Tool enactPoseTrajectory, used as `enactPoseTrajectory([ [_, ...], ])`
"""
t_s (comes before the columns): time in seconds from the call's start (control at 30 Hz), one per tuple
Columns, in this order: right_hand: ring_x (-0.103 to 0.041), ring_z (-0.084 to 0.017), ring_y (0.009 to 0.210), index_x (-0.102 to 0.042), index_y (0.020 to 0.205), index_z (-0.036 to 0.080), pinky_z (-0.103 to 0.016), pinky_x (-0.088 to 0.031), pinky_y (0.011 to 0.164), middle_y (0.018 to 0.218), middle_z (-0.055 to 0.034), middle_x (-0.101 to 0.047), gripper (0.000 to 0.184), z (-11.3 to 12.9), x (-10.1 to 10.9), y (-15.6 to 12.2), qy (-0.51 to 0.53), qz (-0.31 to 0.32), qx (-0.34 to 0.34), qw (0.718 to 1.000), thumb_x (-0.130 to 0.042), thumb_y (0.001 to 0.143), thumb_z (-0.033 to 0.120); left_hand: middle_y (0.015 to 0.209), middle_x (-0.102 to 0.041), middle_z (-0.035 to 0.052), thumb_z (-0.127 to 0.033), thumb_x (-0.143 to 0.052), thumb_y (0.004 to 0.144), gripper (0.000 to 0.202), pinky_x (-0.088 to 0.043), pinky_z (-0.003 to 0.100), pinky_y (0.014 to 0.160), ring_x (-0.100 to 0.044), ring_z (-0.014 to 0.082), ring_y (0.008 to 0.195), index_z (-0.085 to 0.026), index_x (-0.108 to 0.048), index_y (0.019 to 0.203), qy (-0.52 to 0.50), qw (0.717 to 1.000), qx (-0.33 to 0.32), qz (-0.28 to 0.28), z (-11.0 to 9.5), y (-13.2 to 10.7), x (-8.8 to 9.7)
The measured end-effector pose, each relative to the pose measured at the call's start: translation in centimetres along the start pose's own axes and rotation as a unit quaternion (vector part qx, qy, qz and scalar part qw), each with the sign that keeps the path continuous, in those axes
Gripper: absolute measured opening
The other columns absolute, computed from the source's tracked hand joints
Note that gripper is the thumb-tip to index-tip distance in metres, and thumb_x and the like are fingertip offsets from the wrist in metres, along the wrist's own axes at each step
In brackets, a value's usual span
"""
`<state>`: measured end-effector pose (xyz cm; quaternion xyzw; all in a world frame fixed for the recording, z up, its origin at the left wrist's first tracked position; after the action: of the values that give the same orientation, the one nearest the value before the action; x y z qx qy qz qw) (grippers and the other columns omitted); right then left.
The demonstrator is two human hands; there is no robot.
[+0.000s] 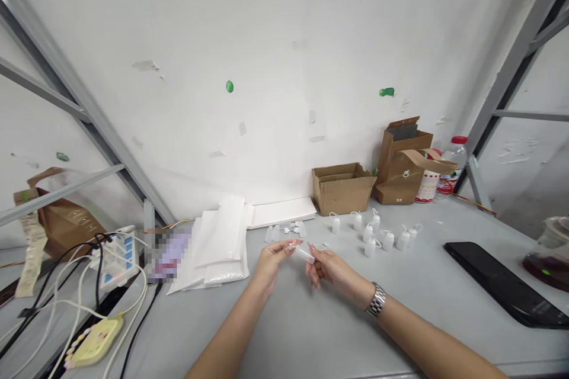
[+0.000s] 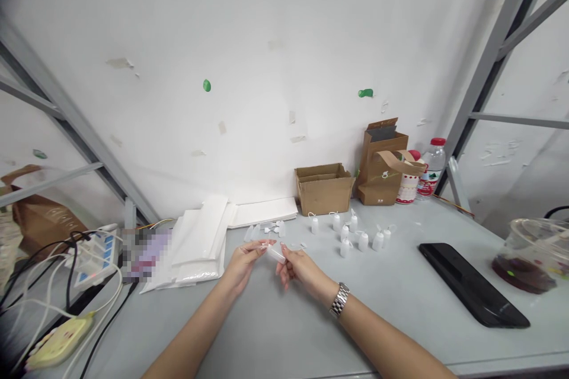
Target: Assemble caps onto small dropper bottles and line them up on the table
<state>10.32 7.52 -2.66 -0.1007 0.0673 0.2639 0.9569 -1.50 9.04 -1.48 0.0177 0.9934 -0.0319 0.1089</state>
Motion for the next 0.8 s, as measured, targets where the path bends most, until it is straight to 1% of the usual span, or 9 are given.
enactPoseTrajectory([
  [0.1,-0.053,-0.013,0.049,-0.054,0.075,0.016,-0.028,-0.041,0.054,0.056,0.0019,-0.056,0.044,0.9,0.8,-0.1,-0.055,-0.080,0.068,0.993,-0.057,0.066,0.059,0.097,-0.068,0.0111,-0.032,-0.071,0.059,0.024,-0.031,0.039,0.097,-0.055,0.0270,0.103,-0.015,-0.071,0.077,0.003,1.000,-0.002,-0.007,0.0,0.0,0.2],
  [0.17,-0.053,-0.013,0.054,-0.052,0.076,0.018,-0.027,-0.041,0.056,0.059,0.0031,-0.056,0.041,1.4,1.2,-0.2,-0.074,-0.118,0.104,0.985,-0.066,0.060,0.053,0.096,-0.068,0.0116,-0.033,-0.071,0.059,0.025,-0.032,0.040,0.096,-0.055,0.0274,0.103,-0.015,-0.071,0.076,0.004,1.000,-0.005,-0.014,0.0,0.0,0.3],
  [0.23,-0.051,-0.012,0.052,-0.051,0.069,0.018,-0.027,-0.040,0.056,0.056,0.0031,-0.054,0.038,1.2,1.0,-0.1,-0.056,-0.095,0.092,0.990,-0.066,0.061,0.052,0.095,-0.069,0.0114,-0.033,-0.071,0.058,0.025,-0.033,0.040,0.095,-0.057,0.0274,0.101,-0.015,-0.071,0.075,0.011,1.000,-0.009,-0.017,0.0,-0.1,0.2],
  [0.3,-0.046,-0.010,0.047,-0.052,0.065,0.016,-0.026,-0.037,0.053,0.052,0.0032,-0.051,0.038,0.4,0.3,0.0,0.006,-0.035,0.039,0.999,-0.061,0.066,0.053,0.095,-0.069,0.0106,-0.032,-0.071,0.058,0.024,-0.033,0.041,0.095,-0.056,0.0273,0.101,-0.016,-0.071,0.075,0.027,0.999,-0.014,-0.020,-0.3,-0.3,0.0],
  [0.37,-0.042,-0.008,0.043,-0.054,0.064,0.013,-0.025,-0.035,0.051,0.048,0.0036,-0.047,0.040,-0.2,-0.5,-0.1,0.082,0.027,-0.017,0.996,-0.056,0.071,0.053,0.094,-0.069,0.0100,-0.032,-0.070,0.059,0.021,-0.032,0.040,0.096,-0.053,0.0273,0.106,-0.017,-0.071,0.073,0.052,0.998,-0.026,-0.021,-0.7,-0.4,-0.2],
  [0.43,-0.040,-0.008,0.042,-0.055,0.064,0.012,-0.025,-0.034,0.051,0.046,0.0036,-0.045,0.040,-0.5,-0.9,-0.3,0.132,0.061,-0.049,0.988,-0.054,0.074,0.051,0.093,-0.069,0.0096,-0.032,-0.069,0.060,0.019,-0.031,0.039,0.098,-0.048,0.0270,0.113,-0.017,-0.071,0.072,0.073,0.996,-0.041,-0.020,-1.2,-0.6,-0.4],
  [0.53,-0.040,-0.008,0.043,-0.053,0.062,0.013,-0.024,-0.033,0.052,0.048,0.0030,-0.045,0.037,-0.4,-1.2,-0.5,0.194,0.084,-0.075,0.975,-0.051,0.078,0.046,0.094,-0.069,0.0088,-0.033,-0.067,0.063,0.019,-0.029,0.040,0.099,-0.045,0.0266,0.116,-0.018,-0.070,0.075,0.096,0.993,-0.060,-0.008,-1.9,-0.7,-0.6],
  [0.67,-0.036,-0.008,0.043,-0.048,0.061,0.016,-0.023,-0.030,0.049,0.052,0.0036,-0.043,0.032,0.4,-0.9,-0.6,0.272,0.082,-0.090,0.954,-0.044,0.083,0.039,0.109,-0.063,0.0088,-0.032,-0.067,0.065,0.027,-0.028,0.037,0.101,-0.046,0.0256,0.115,-0.020,-0.069,0.088,0.113,0.990,-0.065,0.062,-2.1,-0.5,-1.3],
  [0.8,-0.032,-0.008,0.042,-0.043,0.055,0.018,-0.024,-0.032,0.052,0.048,0.0044,-0.038,0.037,1.4,-0.2,-0.7,0.243,0.066,-0.079,0.965,-0.040,0.085,0.040,0.115,-0.059,0.0125,-0.029,-0.073,0.058,0.020,-0.030,0.035,0.100,-0.048,0.0276,0.114,-0.018,-0.068,0.073,0.093,0.991,-0.023,0.090,-1.2,-0.5,-1.5],
])
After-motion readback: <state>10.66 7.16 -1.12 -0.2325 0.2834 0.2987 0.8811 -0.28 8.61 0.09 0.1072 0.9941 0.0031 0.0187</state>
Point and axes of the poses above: each hand's wrist, its own y-axis towards the middle knuckle, its own x-axis out of the back of the hand, z = x × y, the point moved 8 cm from there along y, towards the middle knuckle
